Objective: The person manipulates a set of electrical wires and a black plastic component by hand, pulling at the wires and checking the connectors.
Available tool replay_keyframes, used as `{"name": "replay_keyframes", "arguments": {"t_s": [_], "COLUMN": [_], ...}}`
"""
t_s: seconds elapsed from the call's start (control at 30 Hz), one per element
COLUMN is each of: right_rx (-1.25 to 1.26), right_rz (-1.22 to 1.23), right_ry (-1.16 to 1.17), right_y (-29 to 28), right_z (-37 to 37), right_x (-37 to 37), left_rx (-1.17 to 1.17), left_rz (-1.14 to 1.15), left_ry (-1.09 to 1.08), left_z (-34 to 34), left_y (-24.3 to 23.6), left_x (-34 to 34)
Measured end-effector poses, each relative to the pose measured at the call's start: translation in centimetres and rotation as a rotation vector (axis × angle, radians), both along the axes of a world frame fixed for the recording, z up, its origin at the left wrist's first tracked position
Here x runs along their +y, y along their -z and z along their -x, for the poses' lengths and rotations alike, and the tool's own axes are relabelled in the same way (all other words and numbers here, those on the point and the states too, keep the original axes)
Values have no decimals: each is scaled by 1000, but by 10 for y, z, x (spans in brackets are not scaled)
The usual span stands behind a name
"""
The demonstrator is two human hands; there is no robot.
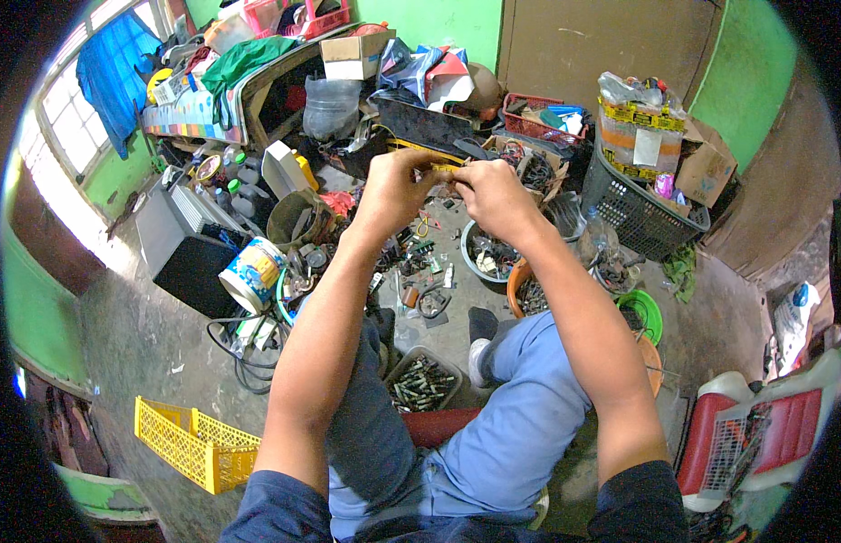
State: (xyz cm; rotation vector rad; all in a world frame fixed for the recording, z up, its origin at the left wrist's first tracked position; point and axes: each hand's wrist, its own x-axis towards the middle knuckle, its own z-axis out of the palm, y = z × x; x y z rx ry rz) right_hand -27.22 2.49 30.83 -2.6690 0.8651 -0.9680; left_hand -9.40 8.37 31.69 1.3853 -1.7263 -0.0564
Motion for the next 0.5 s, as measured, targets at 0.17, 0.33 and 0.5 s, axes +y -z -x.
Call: {"name": "replay_keyframes", "arguments": {"t_s": [0.17,0.33,0.5], "right_rx": [-268,-482,-601], "right_rz": [-173,-597,-707], "right_ry": [57,23,-48], "right_y": [-4,-1,-5], "right_z": [-2,-5,-4], "right_x": [3,0,1], "left_rx": [337,393,583], "left_rz": [125,125,92], "left_ry": [-29,-89,42], "left_z": [-1,2,11], "left_y": [-5,-7,-3], "left_x": [-5,-5,-3]}}
